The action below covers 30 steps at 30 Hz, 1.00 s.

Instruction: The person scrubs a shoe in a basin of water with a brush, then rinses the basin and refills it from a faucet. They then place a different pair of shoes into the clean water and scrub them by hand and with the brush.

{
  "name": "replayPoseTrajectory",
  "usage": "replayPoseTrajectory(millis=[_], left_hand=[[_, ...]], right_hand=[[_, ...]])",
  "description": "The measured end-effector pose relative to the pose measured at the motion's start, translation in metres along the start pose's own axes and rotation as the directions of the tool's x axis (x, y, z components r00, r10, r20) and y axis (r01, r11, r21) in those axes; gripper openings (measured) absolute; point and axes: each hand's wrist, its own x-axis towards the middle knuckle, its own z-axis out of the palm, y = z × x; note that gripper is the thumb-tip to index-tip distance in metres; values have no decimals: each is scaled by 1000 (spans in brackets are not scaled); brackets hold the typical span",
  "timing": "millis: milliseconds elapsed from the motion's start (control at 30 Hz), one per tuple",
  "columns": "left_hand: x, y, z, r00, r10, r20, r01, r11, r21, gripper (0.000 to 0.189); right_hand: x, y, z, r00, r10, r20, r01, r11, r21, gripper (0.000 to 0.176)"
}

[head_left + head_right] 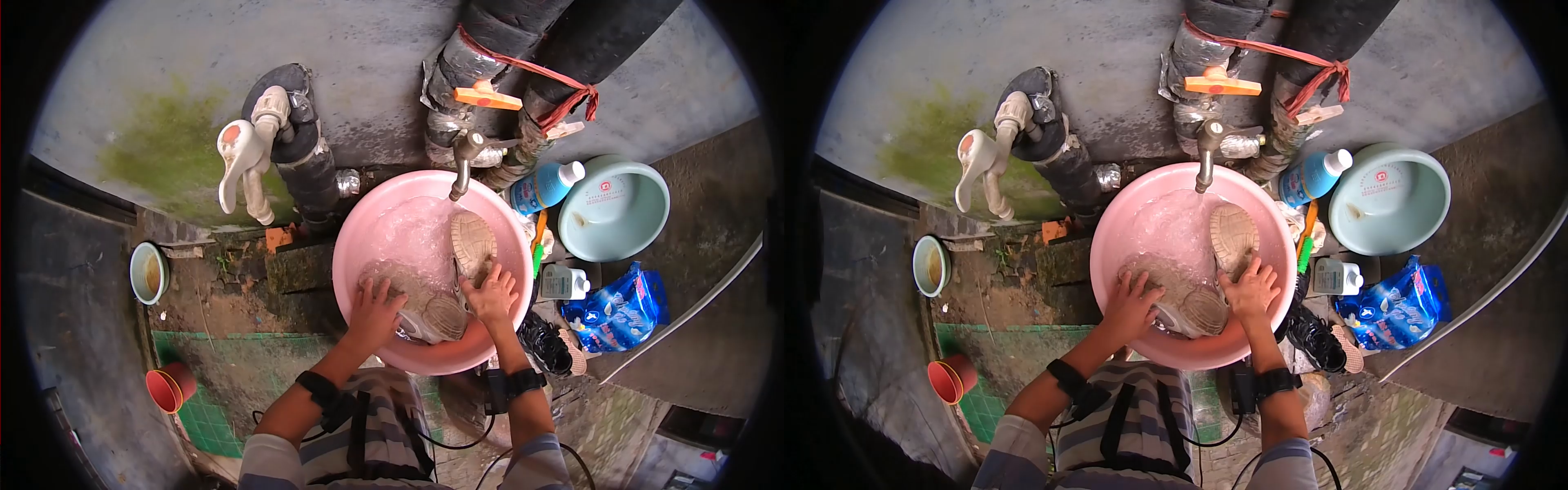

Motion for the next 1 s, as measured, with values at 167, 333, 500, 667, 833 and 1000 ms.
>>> replayPoseTrajectory(millis=[167,333,500,667,833,1000], left_hand=[[1,1,0,1000,-7,10,7,1000,25,44],[1,2,1,1000,-16,14,15,999,37,44],[2,2,1,1000,-19,18,18,999,46,44],[1,1,3,1000,7,-28,-5,998,64,45],[2,2,4,1000,-3,-26,5,998,67,46],[2,2,5,1000,-13,-20,14,998,67,46]], right_hand=[[0,-1,-4,999,7,31,-7,1000,13,85],[1,-1,-3,999,7,41,-7,1000,-1,86],[2,-1,-3,999,7,50,-7,1000,-6,88],[2,-1,-2,998,5,60,-4,1000,-13,89],[2,-1,-2,998,3,60,-2,1000,-12,89],[2,0,-1,998,0,61,1,1000,-21,90]])
